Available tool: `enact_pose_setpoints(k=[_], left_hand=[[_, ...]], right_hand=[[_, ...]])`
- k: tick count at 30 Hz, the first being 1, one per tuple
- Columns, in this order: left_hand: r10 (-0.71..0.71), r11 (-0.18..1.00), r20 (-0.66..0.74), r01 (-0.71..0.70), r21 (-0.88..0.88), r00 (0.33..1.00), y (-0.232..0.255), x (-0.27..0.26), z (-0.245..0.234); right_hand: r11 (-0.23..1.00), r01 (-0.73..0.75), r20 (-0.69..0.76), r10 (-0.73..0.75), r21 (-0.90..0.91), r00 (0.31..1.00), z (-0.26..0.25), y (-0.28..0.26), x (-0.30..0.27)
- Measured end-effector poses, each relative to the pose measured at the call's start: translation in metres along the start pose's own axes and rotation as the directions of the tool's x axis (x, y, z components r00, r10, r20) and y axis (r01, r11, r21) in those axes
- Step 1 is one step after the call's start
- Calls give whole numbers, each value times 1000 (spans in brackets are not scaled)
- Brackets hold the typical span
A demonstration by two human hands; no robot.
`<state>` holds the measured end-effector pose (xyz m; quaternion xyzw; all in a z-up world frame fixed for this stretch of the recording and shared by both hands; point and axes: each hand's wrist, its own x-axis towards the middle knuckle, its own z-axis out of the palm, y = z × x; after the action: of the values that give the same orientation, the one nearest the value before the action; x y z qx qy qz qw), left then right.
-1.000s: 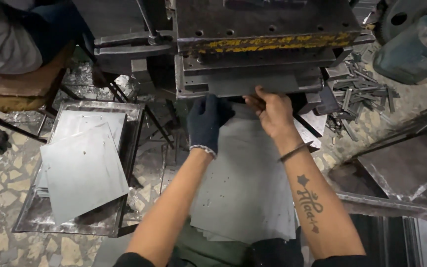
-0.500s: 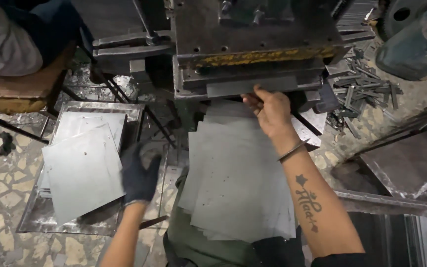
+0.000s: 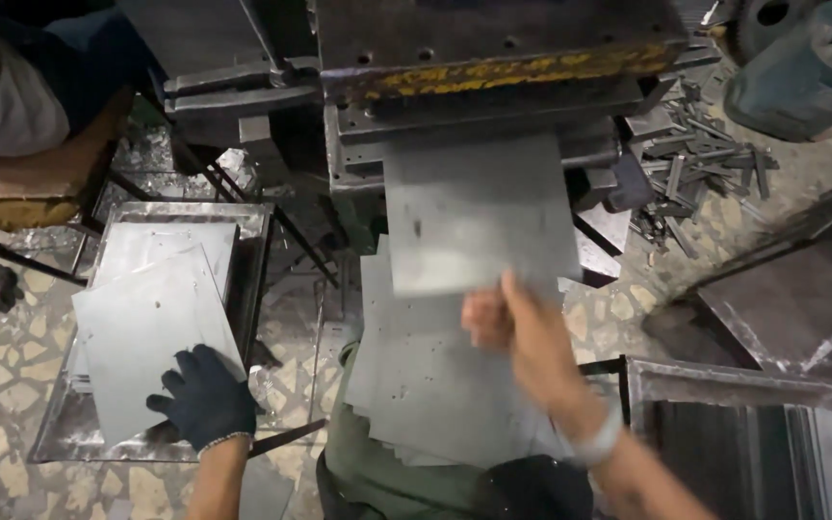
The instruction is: The recorder places metal sheets into a stamping press and stacks the processed items.
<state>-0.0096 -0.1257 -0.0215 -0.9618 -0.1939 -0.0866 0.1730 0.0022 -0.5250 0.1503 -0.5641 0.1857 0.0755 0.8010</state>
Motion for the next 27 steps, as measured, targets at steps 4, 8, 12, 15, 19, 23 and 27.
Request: enact_pose_setpoints(k=[4,8,12,15,19,23,27], left_hand=[[59,996,-113,-66,-59,992,-3,7,-14],[-50,994,-67,56,94,997,-81,46,50],[-320,922,46,322,-214,946,-189,-6,125],[-258,148,479,525,-838,839,-152,-72,17],[192,-773,594,493,-400,782,-18,-41,-111],[285,-723,727,638,-265,625,80,-45,-154],[376,-518,746,792,-321,549,131,-19,-246]], right_hand=[[942,-335,-66,336,27,939,-16,36,-60],[910,-415,-61,415,23,908,-32,53,-71],[934,-349,-70,355,80,932,-24,51,-64],[939,-345,6,345,-4,939,-7,49,-60],[972,-233,174,233,-25,957,5,78,-61],[989,-98,260,66,110,963,15,83,-58],[987,108,-36,-105,121,994,35,38,-39]])
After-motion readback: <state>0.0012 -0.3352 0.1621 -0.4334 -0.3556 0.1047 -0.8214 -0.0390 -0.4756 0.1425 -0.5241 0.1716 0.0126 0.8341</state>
